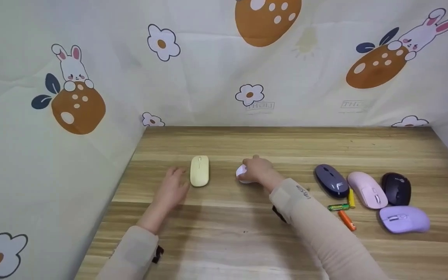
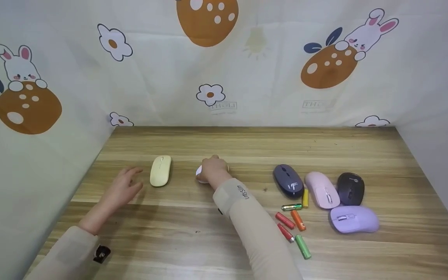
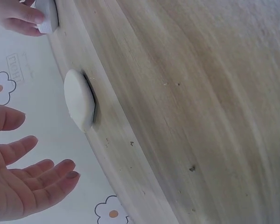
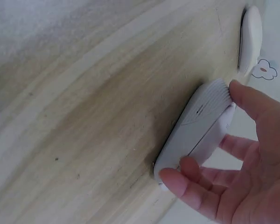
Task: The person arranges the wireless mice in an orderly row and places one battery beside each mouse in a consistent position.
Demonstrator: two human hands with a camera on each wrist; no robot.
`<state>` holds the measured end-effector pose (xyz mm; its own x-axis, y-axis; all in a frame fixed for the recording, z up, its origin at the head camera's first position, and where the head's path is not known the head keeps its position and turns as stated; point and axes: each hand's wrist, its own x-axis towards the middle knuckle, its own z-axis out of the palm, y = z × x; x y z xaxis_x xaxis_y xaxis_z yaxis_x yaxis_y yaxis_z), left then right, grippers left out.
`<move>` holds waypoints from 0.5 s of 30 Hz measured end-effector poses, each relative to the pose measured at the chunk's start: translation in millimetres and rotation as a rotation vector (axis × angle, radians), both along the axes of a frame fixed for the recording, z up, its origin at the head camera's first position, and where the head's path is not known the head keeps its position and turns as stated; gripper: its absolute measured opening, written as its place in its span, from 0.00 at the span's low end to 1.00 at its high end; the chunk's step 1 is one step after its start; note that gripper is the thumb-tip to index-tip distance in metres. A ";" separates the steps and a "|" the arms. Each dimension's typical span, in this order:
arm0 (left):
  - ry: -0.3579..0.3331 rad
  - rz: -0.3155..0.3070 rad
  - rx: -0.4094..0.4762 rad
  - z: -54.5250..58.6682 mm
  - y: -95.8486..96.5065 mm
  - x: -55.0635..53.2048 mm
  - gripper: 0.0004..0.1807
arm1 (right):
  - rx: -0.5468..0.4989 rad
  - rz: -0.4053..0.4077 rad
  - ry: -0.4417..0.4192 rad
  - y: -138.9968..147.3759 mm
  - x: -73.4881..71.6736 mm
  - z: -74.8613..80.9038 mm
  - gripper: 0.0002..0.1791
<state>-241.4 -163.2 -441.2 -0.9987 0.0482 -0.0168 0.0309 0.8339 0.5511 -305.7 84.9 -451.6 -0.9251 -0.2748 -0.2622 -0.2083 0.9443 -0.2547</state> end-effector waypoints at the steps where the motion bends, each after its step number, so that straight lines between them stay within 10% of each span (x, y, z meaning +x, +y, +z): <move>1: 0.003 -0.005 -0.004 -0.2 0.3 0.0 0.24 | 0.002 0.027 0.000 1.6 -0.4 0.6 0.33; 15: 0.023 -0.037 -0.021 0.1 4.9 -1.7 0.24 | 0.040 0.383 -0.089 20.5 -5.7 13.3 0.29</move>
<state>-243.1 -158.3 -441.2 -0.9964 0.0850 0.0050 0.0746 0.8432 0.5325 -311.3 105.4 -438.2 -0.7307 -0.5832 -0.3548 -0.5259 0.8123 -0.2520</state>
